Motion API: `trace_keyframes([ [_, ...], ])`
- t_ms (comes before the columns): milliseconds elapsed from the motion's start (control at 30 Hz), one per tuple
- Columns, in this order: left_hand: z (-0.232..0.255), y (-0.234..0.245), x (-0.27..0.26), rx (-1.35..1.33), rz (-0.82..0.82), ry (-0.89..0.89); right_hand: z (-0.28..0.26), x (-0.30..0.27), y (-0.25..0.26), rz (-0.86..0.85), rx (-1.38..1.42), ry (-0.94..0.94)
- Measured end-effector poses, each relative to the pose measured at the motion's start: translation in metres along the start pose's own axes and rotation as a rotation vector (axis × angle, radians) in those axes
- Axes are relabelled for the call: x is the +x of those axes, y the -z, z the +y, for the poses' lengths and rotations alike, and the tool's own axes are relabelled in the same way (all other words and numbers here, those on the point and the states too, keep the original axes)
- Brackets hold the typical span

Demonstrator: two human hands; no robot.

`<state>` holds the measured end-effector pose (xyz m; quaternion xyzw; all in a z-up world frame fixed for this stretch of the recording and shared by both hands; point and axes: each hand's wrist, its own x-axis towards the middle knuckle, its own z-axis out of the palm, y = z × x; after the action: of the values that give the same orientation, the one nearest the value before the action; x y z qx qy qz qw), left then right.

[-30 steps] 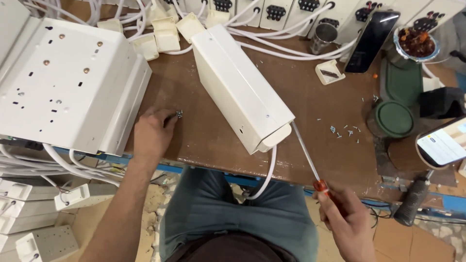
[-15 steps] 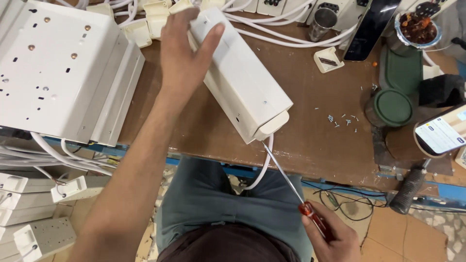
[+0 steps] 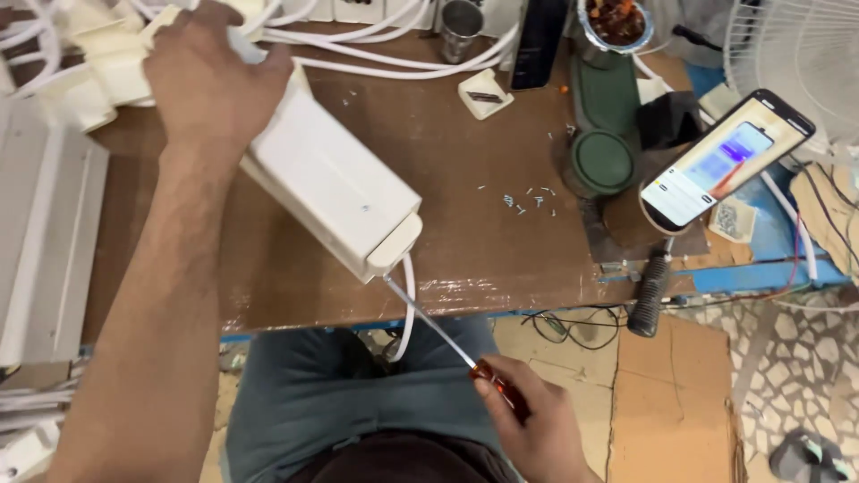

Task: Assembling white plastic electrical enclosures using a screwdriver and screws.

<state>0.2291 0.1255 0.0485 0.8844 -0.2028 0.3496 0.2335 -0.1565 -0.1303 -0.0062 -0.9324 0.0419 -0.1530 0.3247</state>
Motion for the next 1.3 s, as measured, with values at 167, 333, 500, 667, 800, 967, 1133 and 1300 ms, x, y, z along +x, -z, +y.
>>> trace_keyframes([
  [167, -0.003, 0.005, -0.005, 0.006, 0.024, -0.020, -0.002, 0.027, 0.021, -0.452, 1.013, -0.999],
  [333, -0.001, 0.013, -0.010, -0.044, 0.018, 0.001, 0.002, 0.023, 0.022, -0.528, 1.042, -0.902],
  [500, -0.002, 0.013, -0.010, -0.049, 0.057, -0.030, -0.021, 0.017, 0.008, 0.016, 0.173, 0.073],
  [667, 0.000, 0.009, -0.009, -0.013, 0.099, -0.070, 0.012, 0.015, 0.015, -0.524, 1.051, -0.990],
  [800, -0.011, 0.002, -0.014, 0.017, 0.089, -0.044, 0.034, -0.002, 0.007, -0.596, 1.095, -0.900],
  [967, -0.010, -0.004, -0.014, -0.029, 0.081, 0.062, 0.004, -0.002, -0.008, -0.056, 0.262, -0.084],
  [1133, -0.006, -0.005, -0.013, -0.038, 0.154, 0.029, 0.020, 0.005, 0.000, -0.142, 0.180, -0.341],
  [1300, -0.008, -0.009, -0.012, -0.071, 0.129, 0.074, -0.013, 0.021, 0.011, -0.243, 0.654, -0.319],
])
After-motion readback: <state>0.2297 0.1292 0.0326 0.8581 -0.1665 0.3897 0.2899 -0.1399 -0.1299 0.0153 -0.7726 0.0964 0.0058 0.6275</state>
